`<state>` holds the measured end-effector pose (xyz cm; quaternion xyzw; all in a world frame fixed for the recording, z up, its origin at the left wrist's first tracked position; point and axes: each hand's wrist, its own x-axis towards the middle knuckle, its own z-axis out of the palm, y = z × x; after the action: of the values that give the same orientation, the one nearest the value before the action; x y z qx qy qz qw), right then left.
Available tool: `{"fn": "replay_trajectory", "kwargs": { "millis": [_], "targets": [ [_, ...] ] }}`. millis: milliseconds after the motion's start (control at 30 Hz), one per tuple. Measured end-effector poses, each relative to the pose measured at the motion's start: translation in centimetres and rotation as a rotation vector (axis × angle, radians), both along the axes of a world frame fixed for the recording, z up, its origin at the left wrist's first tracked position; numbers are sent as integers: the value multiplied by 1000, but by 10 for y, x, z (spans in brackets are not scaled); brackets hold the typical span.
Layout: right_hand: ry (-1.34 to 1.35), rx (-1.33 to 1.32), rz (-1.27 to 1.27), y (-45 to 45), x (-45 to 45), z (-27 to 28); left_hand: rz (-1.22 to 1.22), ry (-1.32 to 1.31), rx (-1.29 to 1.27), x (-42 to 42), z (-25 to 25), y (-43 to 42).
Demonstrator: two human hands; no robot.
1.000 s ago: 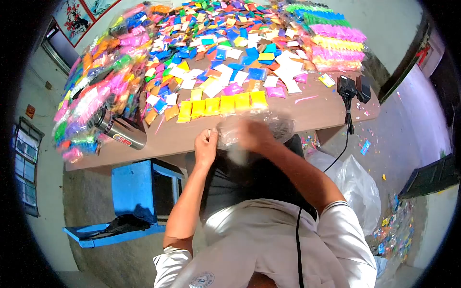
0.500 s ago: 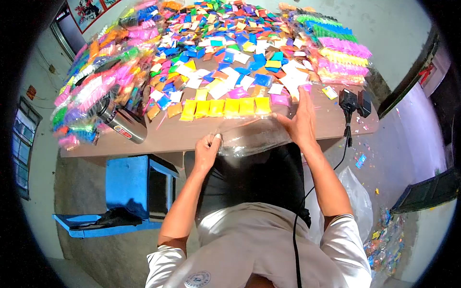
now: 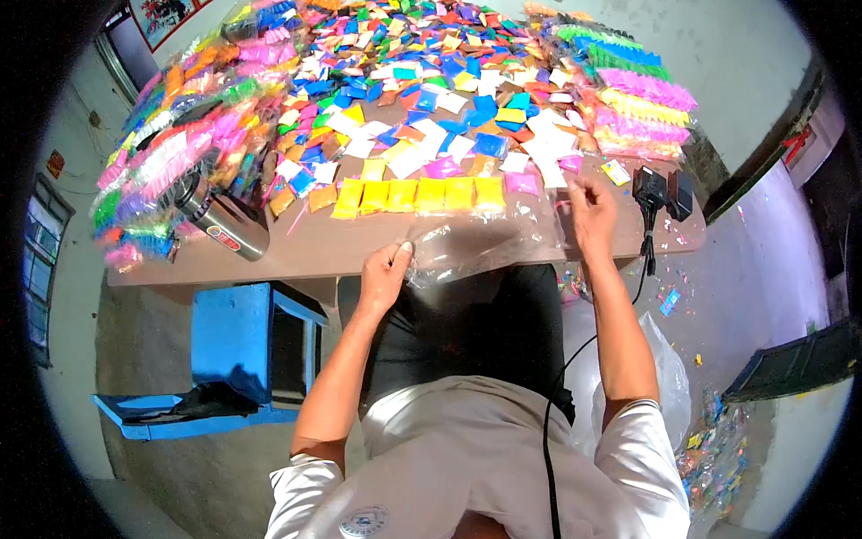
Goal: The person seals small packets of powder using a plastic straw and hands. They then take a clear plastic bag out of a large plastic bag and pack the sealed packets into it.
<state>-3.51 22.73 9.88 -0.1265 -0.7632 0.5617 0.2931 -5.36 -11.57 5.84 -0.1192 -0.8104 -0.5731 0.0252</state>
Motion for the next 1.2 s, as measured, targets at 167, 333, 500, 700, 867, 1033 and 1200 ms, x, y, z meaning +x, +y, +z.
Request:
{"fn": "replay_trajectory", "kwargs": {
  "millis": [167, 333, 500, 700, 867, 1033, 1200],
  "targets": [
    [364, 441, 398, -86, 35, 56, -16, -2, -47, -4, -6, -1],
    [-153, 993, 800, -144, 0, 22, 29, 32, 123, 2, 10, 11],
    [26, 654, 813, -176, -15, -3, 23, 88, 135, -4, 11, 12],
    [51, 792, 754, -184, -24, -23, 8, 43, 8, -19, -2, -8],
    [85, 746, 660, -189, -29, -34, 18, 93, -36, -17, 11, -7],
    [-372, 1105, 475, -163, -26, -32, 90, 66, -21, -14, 10, -13],
    [-130, 784, 458, -73, 4, -18, 80, 10, 3, -13, 2, -15]
  ]
}}
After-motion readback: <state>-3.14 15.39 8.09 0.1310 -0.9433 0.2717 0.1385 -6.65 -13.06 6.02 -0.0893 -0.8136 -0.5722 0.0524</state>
